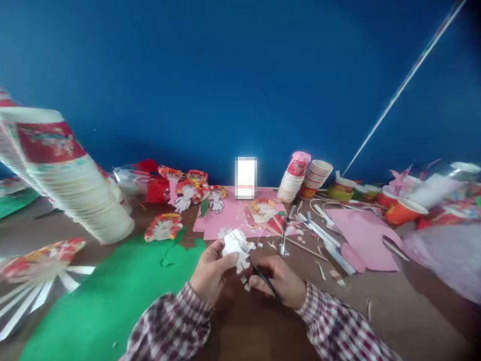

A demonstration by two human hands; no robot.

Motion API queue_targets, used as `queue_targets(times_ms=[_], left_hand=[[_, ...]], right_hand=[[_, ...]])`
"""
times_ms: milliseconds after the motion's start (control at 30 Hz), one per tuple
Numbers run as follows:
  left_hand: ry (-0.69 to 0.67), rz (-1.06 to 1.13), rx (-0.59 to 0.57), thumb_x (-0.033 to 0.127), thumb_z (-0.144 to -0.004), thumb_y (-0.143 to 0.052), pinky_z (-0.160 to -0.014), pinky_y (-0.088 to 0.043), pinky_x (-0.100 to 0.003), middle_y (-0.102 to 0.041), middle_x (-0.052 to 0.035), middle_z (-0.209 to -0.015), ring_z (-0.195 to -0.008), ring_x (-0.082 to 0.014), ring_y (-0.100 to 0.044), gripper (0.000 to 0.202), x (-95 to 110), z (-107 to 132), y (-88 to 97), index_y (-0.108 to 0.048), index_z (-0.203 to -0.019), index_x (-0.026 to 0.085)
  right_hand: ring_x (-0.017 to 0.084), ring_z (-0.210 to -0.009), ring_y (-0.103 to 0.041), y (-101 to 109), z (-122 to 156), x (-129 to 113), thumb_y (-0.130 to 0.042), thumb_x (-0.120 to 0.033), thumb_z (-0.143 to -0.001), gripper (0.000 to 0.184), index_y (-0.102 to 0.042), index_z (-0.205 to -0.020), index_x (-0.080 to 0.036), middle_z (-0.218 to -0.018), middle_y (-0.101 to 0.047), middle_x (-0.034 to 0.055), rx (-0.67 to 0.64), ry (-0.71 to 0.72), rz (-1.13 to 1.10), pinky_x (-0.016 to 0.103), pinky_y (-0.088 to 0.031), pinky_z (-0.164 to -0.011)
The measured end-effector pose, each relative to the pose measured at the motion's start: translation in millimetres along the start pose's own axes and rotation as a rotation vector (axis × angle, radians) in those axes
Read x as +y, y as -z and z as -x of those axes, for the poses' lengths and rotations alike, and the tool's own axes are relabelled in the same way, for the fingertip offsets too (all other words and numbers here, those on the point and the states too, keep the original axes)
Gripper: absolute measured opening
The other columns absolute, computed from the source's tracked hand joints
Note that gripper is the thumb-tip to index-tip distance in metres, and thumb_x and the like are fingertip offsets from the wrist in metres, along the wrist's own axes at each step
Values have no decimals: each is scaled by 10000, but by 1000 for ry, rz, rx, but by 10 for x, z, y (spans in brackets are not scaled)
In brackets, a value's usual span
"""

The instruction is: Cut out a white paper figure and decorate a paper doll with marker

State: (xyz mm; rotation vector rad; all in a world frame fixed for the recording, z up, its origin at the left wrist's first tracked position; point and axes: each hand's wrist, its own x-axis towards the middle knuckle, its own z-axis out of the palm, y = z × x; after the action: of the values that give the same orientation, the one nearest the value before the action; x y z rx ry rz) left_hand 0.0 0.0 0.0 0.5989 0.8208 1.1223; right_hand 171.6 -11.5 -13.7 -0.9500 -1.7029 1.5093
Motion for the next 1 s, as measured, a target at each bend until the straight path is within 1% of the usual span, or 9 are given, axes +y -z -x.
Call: queue_targets(times_ms=[133,300,467,800,1000], left_hand=[[1,-2,1,166,-564,-769,-527,-483,-240,-668,-46,-703,-556,-135,-602,413,8,-6,-14,-543,-906,112],[2,-10,11,171,-575,-766,-543,-492,-246,-670,-44,-734,-578,-137,-610,429,2,-10,-5,-546,-940,118],[0,-17,2,173,-584,-762,-566,-497,-251,-674,-54,-768,-609,-143,-620,425,-4,-21,13,-549,-947,118],[5,-7,0,174,-582,-769,-544,-492,-227,-672,-37,-734,-584,-128,-616,411,-13,-16,20,-556,-930,126],[8,-9,13,175,-571,-776,-554,-496,-231,-681,-47,-754,-596,-134,-624,434,-10,-27,11,-549,-938,128]], right_hand=[[30,-445,-344,4,16,-13,-624,-407,-787,333,-630,-811,-76,-569,-463,-25,-12,-26,-7,132,-266,-385],[28,-435,-376,3,14,-8,-638,-412,-772,335,-632,-843,-85,-658,-565,18,-16,-47,-60,131,-294,-379],[24,-432,-389,6,21,-21,-647,-390,-771,308,-637,-846,-91,-680,-598,23,-15,-59,-64,129,-309,-393],[19,-415,-389,19,31,20,-657,-364,-768,279,-631,-853,-100,-685,-605,12,-11,-66,-101,133,-321,-400],[24,-419,-395,15,36,-13,-661,-368,-763,273,-637,-823,-102,-627,-568,-11,-2,-64,-84,135,-325,-410]])
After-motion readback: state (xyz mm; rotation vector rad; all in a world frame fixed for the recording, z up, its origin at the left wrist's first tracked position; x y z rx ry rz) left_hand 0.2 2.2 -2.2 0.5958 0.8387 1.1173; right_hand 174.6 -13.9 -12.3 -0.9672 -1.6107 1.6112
